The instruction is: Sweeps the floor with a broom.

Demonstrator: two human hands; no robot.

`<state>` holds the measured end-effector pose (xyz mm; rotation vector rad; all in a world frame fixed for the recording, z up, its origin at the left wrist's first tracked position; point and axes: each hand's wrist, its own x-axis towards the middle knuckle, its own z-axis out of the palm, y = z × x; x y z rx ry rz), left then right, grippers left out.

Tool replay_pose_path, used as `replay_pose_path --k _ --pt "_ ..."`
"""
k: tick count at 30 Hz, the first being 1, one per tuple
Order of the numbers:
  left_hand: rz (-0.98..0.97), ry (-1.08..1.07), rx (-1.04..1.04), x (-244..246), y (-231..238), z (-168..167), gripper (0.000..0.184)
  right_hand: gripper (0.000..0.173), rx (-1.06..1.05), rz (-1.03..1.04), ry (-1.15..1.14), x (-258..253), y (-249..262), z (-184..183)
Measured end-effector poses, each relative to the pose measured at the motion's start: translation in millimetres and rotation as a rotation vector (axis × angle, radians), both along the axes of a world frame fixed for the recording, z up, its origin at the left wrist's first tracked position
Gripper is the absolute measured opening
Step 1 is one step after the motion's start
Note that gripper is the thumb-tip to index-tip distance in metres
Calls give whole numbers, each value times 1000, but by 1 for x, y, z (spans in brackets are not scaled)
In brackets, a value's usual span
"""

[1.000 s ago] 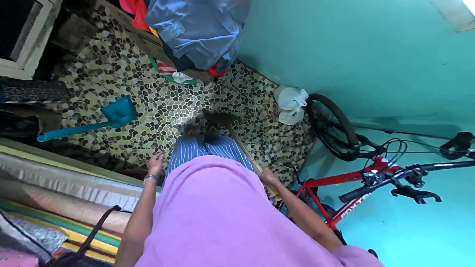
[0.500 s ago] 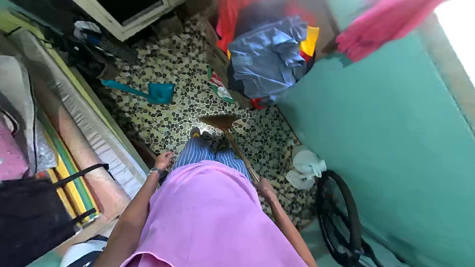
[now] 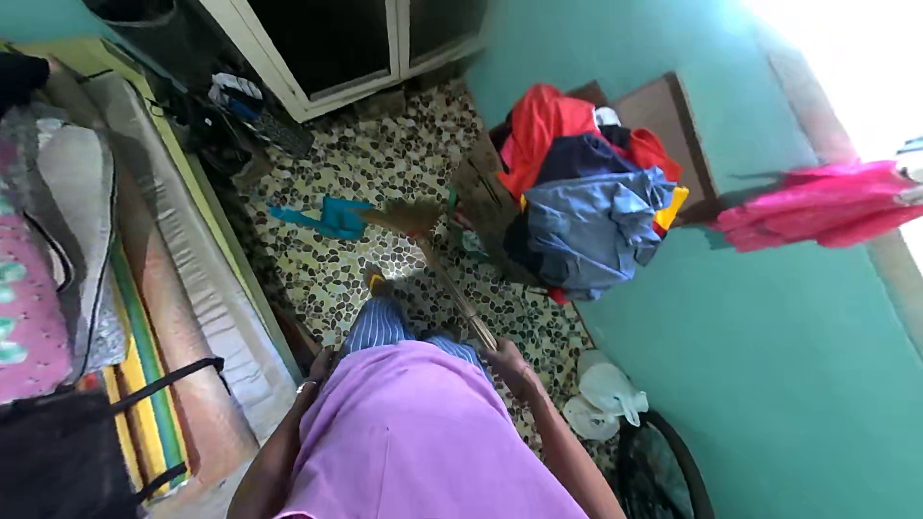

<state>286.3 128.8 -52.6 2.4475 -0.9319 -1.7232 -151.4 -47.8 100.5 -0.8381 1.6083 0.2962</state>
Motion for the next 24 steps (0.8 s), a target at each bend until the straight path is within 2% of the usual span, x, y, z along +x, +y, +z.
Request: replay_pose_path --k 2,3,5,8,12,16,18,20,24 --pt "54 46 53 29 -58 42 41 46 51 -9 -38 25 -20 6" --pt "150 60 86 44 -79 50 41 48 78 11 -50 38 -30 7" --pt "344 54 85 76 -119 53 41 45 48 35 -25 71 -57 15" --pt "452 27 -4 123 -170 62 41 41 11 20 24 112 -95 36" --pt "597 -10 -156 163 -208 71 43 35 -4 -246 -48 148 -137 49" --pt "663 -142 -179 166 -226 70 51 32 -65 -441 -167 182 -192 24" --pt "750 -180 -190 156 -232 71 58 40 -63 -423 -155 197 -219 -2" --pt "916 -172 -242 142 -244 76 65 46 -72 -381 -108 212 -251 -24" --pt "1141 -204 -289 132 -292 91 67 45 -140 -420 -43 250 -320 -44"
